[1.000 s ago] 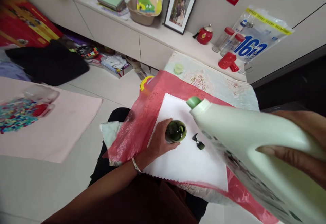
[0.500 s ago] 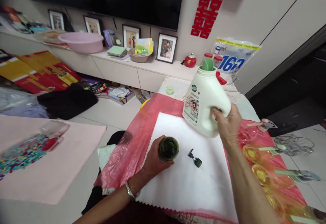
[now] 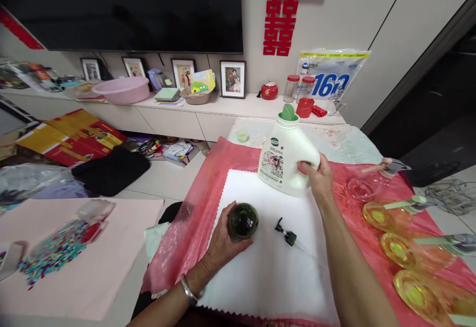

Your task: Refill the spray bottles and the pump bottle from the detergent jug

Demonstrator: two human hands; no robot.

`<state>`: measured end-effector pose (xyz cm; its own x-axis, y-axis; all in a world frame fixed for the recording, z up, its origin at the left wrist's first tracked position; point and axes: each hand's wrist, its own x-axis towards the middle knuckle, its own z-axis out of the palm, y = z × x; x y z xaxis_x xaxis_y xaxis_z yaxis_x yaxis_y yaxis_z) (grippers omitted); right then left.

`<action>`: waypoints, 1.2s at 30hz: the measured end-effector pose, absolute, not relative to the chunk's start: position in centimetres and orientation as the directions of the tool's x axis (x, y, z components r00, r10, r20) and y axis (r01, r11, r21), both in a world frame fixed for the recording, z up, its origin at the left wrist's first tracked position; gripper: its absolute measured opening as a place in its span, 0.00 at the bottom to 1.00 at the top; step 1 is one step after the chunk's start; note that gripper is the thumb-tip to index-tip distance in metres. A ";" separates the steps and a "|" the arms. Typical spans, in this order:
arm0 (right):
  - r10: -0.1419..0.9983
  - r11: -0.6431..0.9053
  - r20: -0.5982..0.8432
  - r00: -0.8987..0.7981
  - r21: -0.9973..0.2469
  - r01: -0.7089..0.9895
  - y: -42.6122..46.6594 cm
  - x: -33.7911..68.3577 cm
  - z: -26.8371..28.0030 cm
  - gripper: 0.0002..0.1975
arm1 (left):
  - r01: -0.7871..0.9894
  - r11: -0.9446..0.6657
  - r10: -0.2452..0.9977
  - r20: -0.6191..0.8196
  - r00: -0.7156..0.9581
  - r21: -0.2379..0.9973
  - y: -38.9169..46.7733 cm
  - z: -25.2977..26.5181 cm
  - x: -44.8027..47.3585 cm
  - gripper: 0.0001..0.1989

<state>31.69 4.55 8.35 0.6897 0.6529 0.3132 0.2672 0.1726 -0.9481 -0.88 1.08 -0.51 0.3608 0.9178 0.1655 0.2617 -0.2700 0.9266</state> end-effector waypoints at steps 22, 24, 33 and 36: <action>0.725 -0.385 0.135 0.676 -0.734 0.559 -7.8 30.9 7.6 0.35 | 0.253 -0.284 0.908 0.174 0.382 0.925 1.5 0.1 -1.1 0.51; 0.773 -0.403 0.092 0.628 -0.693 0.598 -9.3 28.8 6.3 0.30 | 0.232 -0.266 0.908 0.163 0.386 0.936 1.5 0.5 -1.1 0.52; 0.921 -0.289 0.049 0.387 -0.580 0.762 -11.0 21.0 3.6 0.13 | -0.008 -0.058 0.905 0.056 0.421 0.998 2.3 -0.3 -1.7 0.54; 0.912 -0.282 0.068 0.404 -0.613 0.738 -10.9 21.0 4.3 0.14 | -0.093 0.007 0.897 0.035 0.441 0.996 2.6 -0.4 -1.9 0.54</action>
<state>21.02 -10.88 4.27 0.4042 0.9122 0.0677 0.7381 -0.2816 -0.6131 -1.86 2.64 -0.42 0.4413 0.8967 0.0349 -0.0931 0.0071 0.9956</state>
